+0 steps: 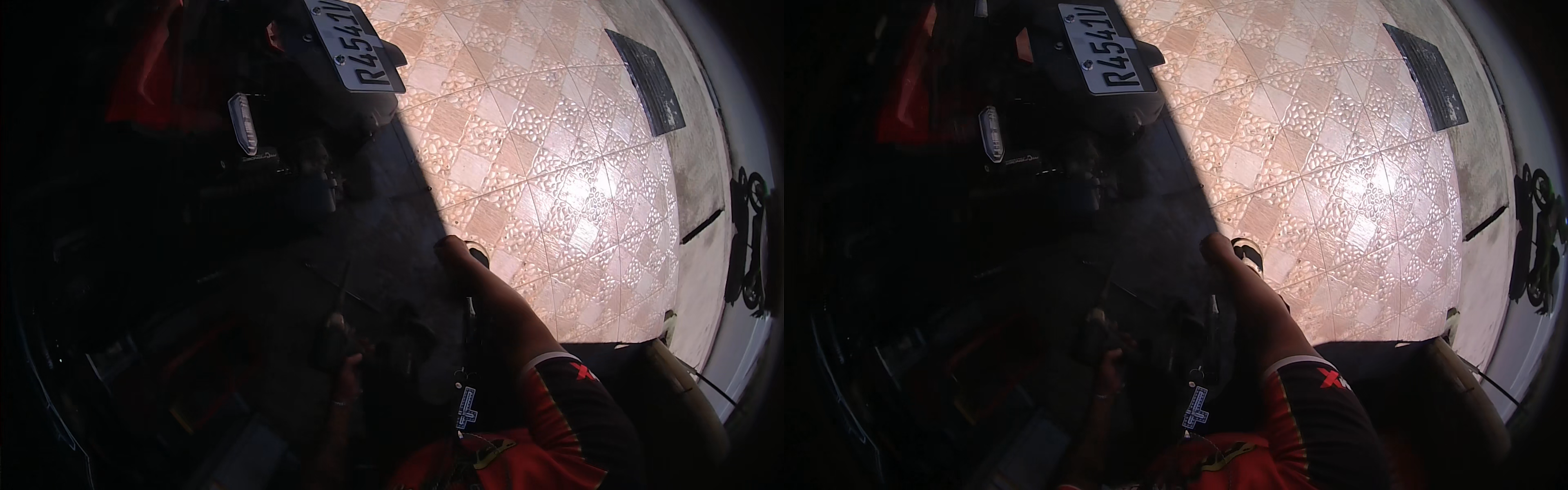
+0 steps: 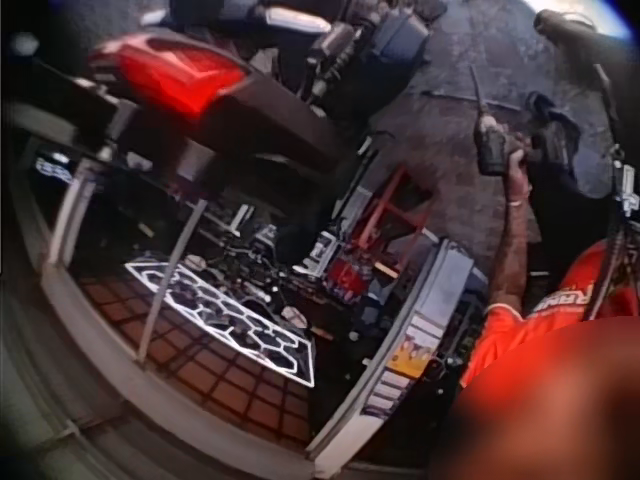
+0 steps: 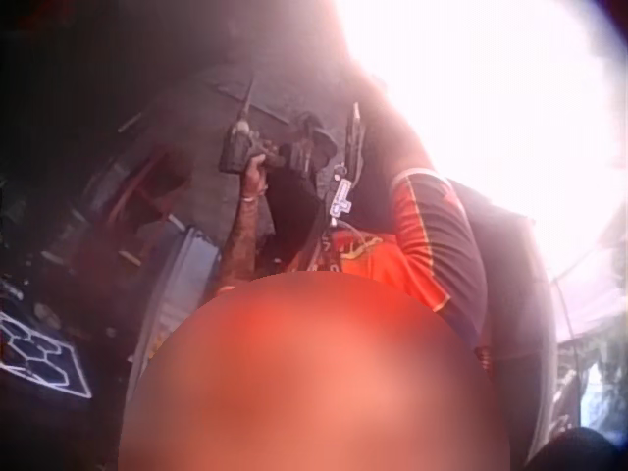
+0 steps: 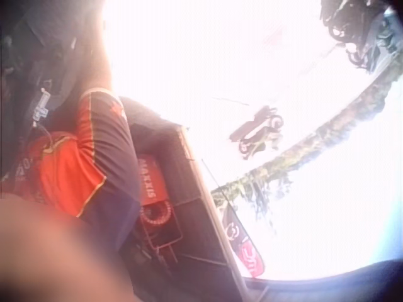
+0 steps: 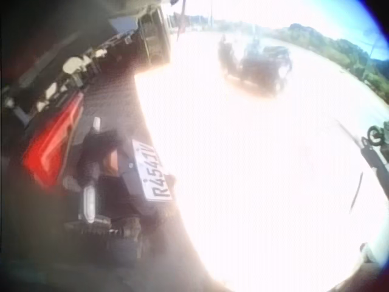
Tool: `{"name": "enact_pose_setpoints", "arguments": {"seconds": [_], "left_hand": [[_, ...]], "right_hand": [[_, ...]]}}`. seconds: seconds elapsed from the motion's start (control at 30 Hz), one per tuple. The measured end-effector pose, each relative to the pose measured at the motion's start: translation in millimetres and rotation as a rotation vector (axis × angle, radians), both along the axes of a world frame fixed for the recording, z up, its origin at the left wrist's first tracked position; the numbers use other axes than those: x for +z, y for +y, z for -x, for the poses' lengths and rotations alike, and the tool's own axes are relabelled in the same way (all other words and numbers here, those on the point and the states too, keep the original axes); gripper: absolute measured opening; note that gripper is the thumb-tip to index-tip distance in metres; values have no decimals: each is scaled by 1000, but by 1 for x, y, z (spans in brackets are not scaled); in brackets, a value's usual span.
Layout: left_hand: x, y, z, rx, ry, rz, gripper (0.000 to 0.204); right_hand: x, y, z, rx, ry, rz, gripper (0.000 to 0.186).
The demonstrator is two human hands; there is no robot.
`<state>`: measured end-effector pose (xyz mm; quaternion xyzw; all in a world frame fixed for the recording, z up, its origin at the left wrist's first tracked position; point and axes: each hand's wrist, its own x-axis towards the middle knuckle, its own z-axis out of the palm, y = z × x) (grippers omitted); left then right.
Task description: The person retrieves a cordless impact wrench from a red tool cart and uses it to remove bolts from the rear wheel area of a motorcycle. The person then uses a wrench to loosen a nut on the rear axle while working near the rear tire and brake assembly.
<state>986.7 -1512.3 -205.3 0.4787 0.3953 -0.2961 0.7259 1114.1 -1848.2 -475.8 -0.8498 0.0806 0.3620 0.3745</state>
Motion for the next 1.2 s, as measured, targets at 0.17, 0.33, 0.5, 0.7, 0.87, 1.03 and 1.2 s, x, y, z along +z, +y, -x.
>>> {"name": "enact_pose_setpoints", "arguments": {"seconds": [0.17, 0.33, 0.5, 0.7, 0.87, 1.03, 1.2], "left_hand": [[-128, 38, -4, -17, 63, 133, 48], [-221, 67, -14, 184, 59, 228, 59], [-246, 64, -39, 169, 77, -47, 70], [-247, 45, -65, 82, -242, -38, 73], [-241, 29, -78, 13, -298, -49, 79], [-234, 21, -79, -68, -327, -92, 76], [-235, 19, -77, -43, -337, -69, 74]], "right_hand": [[-131, 67, -11, -164, -120, 47, 19], [-216, 138, -36, -227, -115, 10, 22], [-240, 166, -58, -257, -225, -37, 23], [-252, 173, -77, 16, -236, 29, 26], [-273, 180, -93, 222, -268, -39, 30], [-288, 197, -103, 472, -447, -54, 32], [-251, 195, -112, 204, -236, -247, 32]]}}
